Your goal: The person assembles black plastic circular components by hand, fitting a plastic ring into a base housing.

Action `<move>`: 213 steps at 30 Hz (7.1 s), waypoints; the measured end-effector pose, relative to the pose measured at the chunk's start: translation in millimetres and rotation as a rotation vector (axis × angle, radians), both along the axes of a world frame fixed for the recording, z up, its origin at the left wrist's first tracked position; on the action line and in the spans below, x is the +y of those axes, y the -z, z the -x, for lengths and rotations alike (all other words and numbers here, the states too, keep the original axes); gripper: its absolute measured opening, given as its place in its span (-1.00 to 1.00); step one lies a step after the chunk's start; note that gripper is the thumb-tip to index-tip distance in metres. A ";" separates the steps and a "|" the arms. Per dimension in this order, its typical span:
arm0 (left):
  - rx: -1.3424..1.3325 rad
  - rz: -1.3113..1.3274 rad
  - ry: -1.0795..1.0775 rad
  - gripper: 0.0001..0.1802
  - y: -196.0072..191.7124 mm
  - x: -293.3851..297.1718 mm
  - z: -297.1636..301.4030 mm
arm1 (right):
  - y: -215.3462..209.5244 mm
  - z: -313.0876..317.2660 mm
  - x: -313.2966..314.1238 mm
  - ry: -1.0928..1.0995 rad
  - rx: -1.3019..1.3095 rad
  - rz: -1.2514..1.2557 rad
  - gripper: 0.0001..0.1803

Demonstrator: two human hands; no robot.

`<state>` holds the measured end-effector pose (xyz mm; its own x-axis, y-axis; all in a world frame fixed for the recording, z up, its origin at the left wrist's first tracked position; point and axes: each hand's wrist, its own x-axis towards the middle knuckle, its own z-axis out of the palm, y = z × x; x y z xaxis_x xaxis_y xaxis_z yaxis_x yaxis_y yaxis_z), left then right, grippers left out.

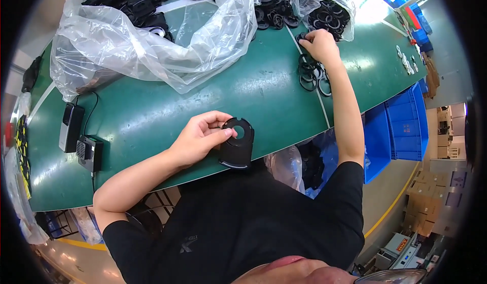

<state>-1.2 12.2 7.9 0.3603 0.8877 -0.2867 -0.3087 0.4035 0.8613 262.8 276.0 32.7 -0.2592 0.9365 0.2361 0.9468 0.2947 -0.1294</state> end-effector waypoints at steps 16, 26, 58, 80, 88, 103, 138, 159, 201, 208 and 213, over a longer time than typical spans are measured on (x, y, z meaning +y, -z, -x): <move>0.014 0.074 -0.121 -0.67 0.1 -1.6 -4.0 | -1.1 2.9 -15.5 -0.216 0.421 0.063 -0.73; -0.212 0.079 -0.225 -0.60 5.6 -0.8 -4.6 | -25.2 61.9 -168.8 -0.556 0.846 0.888 -0.85; -0.064 -0.007 -0.147 -0.63 2.4 -5.5 -4.9 | 7.9 52.8 -174.9 -0.501 0.814 0.388 -0.80; -0.117 0.063 -0.155 -0.64 2.4 -2.7 -5.8 | 11.7 -11.7 -151.6 -0.283 0.572 -0.066 -0.92; -0.128 0.124 -0.193 -0.64 -2.2 -1.0 -6.7 | 24.9 42.4 -196.4 -0.538 0.427 -0.011 -0.89; -0.185 0.094 -0.187 -0.64 -0.3 -2.5 -4.9 | 9.3 53.2 -182.6 -0.489 0.345 0.104 -0.45; 0.008 0.019 -0.208 -0.66 0.8 -7.3 -7.3 | 3.3 87.0 -211.2 -0.705 0.542 -0.017 -0.52; 0.111 -0.186 -0.233 -0.71 9.9 -9.3 -11.9 | 7.4 81.5 -182.8 -0.512 0.947 0.819 -0.84; -0.008 -0.071 -0.170 -0.67 3.3 -8.5 -8.1 | 19.5 68.1 -218.6 -0.569 0.954 0.259 -0.62; -0.031 -0.087 -0.197 -0.63 1.0 -8.0 -8.9 | 24.9 64.4 -220.8 -0.471 1.218 0.501 -0.75; -0.037 -0.116 -0.189 -0.66 4.0 -8.4 -9.0 | 21.8 64.9 -216.2 -0.518 1.117 0.463 -0.81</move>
